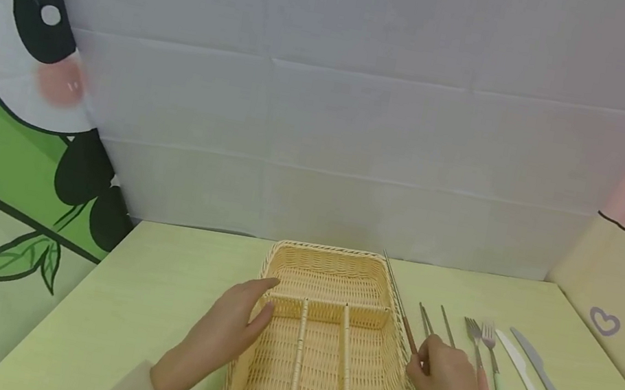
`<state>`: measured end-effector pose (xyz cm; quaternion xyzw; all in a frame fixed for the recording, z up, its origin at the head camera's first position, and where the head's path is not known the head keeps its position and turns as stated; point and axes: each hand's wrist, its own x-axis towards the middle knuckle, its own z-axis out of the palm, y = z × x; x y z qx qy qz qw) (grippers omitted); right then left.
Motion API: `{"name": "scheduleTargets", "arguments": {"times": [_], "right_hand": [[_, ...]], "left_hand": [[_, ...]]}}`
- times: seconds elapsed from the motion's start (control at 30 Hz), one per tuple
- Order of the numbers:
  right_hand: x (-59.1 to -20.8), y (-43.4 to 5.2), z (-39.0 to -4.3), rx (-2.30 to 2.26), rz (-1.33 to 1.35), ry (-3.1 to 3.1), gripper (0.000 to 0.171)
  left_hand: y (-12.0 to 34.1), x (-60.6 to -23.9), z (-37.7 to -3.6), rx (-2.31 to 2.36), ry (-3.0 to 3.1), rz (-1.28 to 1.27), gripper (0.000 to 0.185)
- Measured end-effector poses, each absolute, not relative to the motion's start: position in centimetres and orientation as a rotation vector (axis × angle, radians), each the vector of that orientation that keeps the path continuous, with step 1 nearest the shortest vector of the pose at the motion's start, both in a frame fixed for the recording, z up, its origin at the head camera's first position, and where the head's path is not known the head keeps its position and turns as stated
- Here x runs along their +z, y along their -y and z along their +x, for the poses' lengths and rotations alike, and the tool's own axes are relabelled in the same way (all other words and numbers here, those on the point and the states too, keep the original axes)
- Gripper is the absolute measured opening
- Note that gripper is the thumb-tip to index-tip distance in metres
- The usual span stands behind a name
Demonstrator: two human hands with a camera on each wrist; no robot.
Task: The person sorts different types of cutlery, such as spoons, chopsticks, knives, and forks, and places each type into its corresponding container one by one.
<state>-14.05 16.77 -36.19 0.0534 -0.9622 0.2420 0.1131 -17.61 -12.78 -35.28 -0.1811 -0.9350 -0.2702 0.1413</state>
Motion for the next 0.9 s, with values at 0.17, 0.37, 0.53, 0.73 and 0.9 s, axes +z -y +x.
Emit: {"name": "scheduleTargets", "arguments": {"times": [0.17,0.37,0.53,0.73,0.9], "right_hand": [[-35.9,-15.9,-13.9,0.838,0.166,2.818,0.01],[-35.6,-15.0,-13.6,0.829,0.197,2.801,0.013],[-35.4,-14.3,-13.3,0.85,0.215,2.806,0.013],[-35.3,-13.5,-13.2,0.855,0.242,2.78,0.012],[-35.3,-13.1,-12.9,0.888,0.266,2.753,0.012]], "left_hand": [[12.2,-34.6,-17.7,-0.812,2.703,-0.57,0.034],[11.5,-34.0,-17.9,-0.871,2.731,-0.637,0.03],[10.8,-33.7,-18.3,-0.925,2.769,-0.7,0.028],[9.8,-33.5,-18.8,-0.963,2.782,-0.751,0.026],[8.9,-33.2,-18.8,-1.004,2.786,-0.808,0.027]]}}
